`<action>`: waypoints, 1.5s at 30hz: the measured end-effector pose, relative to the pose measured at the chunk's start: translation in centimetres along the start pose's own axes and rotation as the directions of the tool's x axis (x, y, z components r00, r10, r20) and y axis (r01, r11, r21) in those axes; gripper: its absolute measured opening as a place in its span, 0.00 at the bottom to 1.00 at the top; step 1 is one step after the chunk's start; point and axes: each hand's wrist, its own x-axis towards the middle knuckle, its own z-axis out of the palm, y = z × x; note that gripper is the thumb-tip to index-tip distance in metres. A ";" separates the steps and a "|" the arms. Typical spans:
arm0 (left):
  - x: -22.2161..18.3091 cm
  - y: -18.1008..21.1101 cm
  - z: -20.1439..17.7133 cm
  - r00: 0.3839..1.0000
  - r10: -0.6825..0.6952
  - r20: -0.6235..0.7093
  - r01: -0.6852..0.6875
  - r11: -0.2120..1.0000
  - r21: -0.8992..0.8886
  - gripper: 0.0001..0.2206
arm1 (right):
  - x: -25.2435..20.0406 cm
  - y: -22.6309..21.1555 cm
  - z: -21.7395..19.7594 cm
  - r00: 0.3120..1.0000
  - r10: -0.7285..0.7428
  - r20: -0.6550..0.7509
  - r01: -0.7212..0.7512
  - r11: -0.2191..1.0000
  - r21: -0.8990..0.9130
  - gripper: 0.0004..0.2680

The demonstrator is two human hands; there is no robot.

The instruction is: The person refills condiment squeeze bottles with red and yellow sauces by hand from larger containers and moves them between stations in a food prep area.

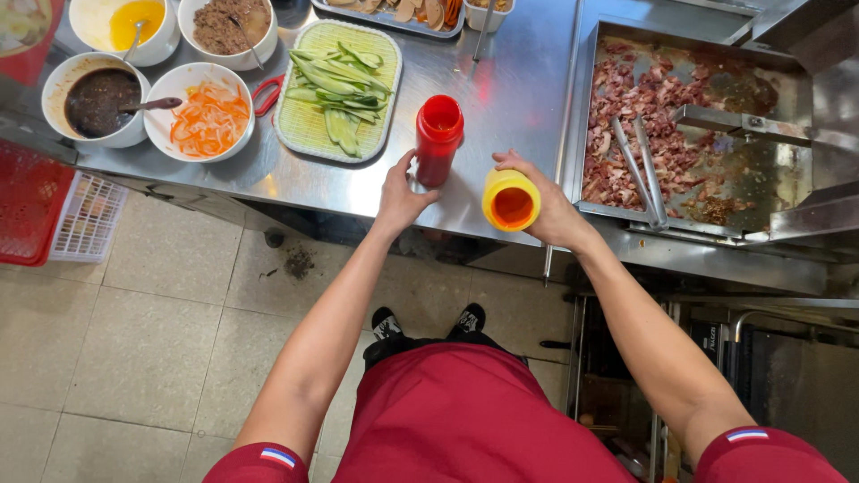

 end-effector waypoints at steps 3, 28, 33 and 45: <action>-1.7 -0.5 0.4 0.999 0.015 -0.029 -0.016 0.999 -0.029 0.44 | -0.5 2.0 1.0 1.000 0.018 -0.024 -0.017 0.999 0.036 0.29; -9.4 -0.5 -1.4 0.986 -0.097 -0.139 0.033 0.914 -0.404 0.19 | -1.8 8.8 5.0 0.896 0.432 -0.097 -0.331 0.800 0.501 0.26; -10.5 -2.9 -6.3 0.984 -0.021 -0.174 -0.066 0.876 -0.479 0.18 | -5.1 8.2 7.4 0.826 0.515 -0.229 -0.296 0.742 0.601 0.47; -19.3 -15.4 -18.8 0.893 -0.268 -0.362 -0.062 0.723 -0.688 0.14 | -6.9 -2.3 24.4 0.669 0.711 -0.216 -0.570 0.677 0.465 0.25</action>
